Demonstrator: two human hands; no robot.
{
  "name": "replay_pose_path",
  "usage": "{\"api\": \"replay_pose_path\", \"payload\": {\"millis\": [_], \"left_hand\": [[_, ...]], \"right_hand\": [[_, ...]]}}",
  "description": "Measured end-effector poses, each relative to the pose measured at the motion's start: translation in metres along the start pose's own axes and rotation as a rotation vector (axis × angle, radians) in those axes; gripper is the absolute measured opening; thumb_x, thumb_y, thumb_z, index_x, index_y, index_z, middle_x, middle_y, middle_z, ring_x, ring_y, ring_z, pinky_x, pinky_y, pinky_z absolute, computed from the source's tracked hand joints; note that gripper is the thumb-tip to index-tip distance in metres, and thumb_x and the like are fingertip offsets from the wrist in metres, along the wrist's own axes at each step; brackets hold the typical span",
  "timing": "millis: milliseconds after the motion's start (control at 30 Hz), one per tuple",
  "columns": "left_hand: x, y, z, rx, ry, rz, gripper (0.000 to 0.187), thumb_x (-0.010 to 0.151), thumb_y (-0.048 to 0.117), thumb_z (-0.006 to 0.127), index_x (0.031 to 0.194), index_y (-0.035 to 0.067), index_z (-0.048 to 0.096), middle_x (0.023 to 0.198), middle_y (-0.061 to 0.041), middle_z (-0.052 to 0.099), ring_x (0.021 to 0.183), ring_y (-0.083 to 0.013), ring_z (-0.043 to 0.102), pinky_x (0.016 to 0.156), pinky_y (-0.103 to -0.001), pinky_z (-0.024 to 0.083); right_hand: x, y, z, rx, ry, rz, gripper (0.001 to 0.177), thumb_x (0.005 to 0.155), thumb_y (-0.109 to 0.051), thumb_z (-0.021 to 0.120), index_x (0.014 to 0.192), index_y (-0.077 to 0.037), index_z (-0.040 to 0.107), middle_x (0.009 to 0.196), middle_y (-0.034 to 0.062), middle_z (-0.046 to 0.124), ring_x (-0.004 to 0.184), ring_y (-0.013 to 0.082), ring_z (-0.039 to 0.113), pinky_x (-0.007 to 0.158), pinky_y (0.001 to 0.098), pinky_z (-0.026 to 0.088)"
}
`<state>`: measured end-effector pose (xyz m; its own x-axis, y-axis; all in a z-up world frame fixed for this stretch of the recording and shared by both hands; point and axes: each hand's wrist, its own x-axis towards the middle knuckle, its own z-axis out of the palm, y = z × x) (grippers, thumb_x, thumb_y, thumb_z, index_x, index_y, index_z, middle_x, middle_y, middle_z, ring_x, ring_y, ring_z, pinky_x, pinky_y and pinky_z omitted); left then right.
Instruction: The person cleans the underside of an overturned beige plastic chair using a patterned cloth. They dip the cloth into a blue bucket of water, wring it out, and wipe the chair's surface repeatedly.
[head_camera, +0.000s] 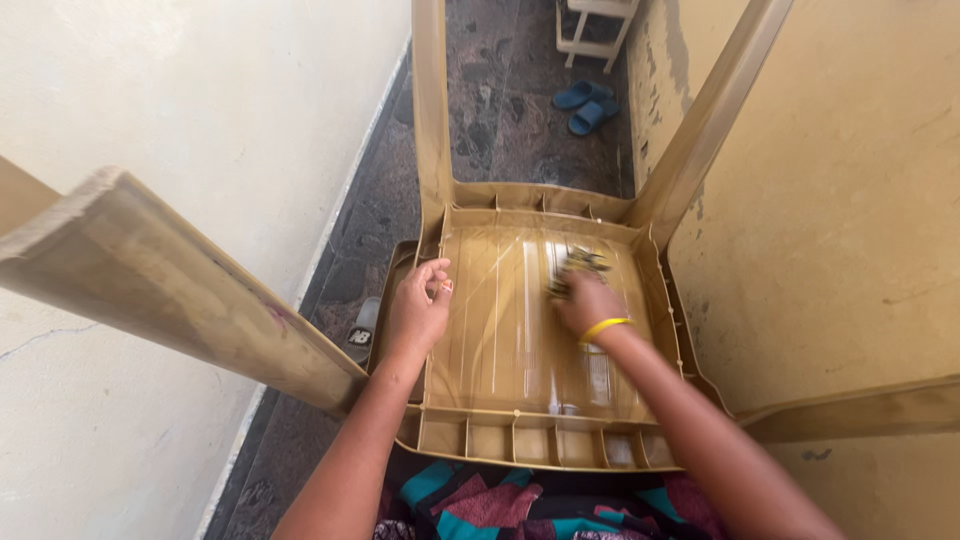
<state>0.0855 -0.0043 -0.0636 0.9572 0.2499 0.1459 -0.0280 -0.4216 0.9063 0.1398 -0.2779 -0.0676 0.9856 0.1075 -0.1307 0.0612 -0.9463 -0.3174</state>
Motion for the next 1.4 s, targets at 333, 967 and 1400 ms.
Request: {"api": "replay_pose_path", "payload": {"millis": [333,967,1400], "left_hand": [[0.005,-0.012,-0.004,-0.077,0.019,0.041,0.032,0.092,0.007,0.068,0.124,0.008,0.068,0.103,-0.006,0.070,0.091,-0.0154,0.067,0.079,-0.030,0.053],[-0.005,-0.005,0.002,-0.010,-0.039,0.013,0.035,0.091,0.009,0.066,0.125,0.010,0.068,0.097,-0.005,0.071,0.085,-0.0160,0.068,0.076,-0.030,0.054],[-0.005,0.003,0.007,0.041,-0.040,0.047,0.036,0.089,0.007,0.068,0.124,0.012,0.068,0.103,-0.005,0.073,0.095,-0.0173,0.071,0.075,-0.031,0.056]], "right_hand": [[-0.075,-0.080,0.014,0.057,-0.329,-1.150,0.032,0.083,-0.011,0.072,0.113,-0.021,0.077,0.112,0.0063,0.066,0.112,0.0305,0.061,0.095,0.0415,0.052],[-0.029,0.027,-0.169,-0.363,0.156,-0.535,0.027,0.084,-0.008,0.066,0.104,-0.022,0.079,0.112,0.0018,0.074,0.111,0.0265,0.065,0.093,0.0397,0.055],[0.014,0.037,-0.025,-0.741,0.038,-0.450,0.044,0.088,-0.028,0.059,0.129,-0.017,0.067,0.160,0.0028,0.035,0.139,0.0307,0.034,0.113,0.0555,0.026]]}}
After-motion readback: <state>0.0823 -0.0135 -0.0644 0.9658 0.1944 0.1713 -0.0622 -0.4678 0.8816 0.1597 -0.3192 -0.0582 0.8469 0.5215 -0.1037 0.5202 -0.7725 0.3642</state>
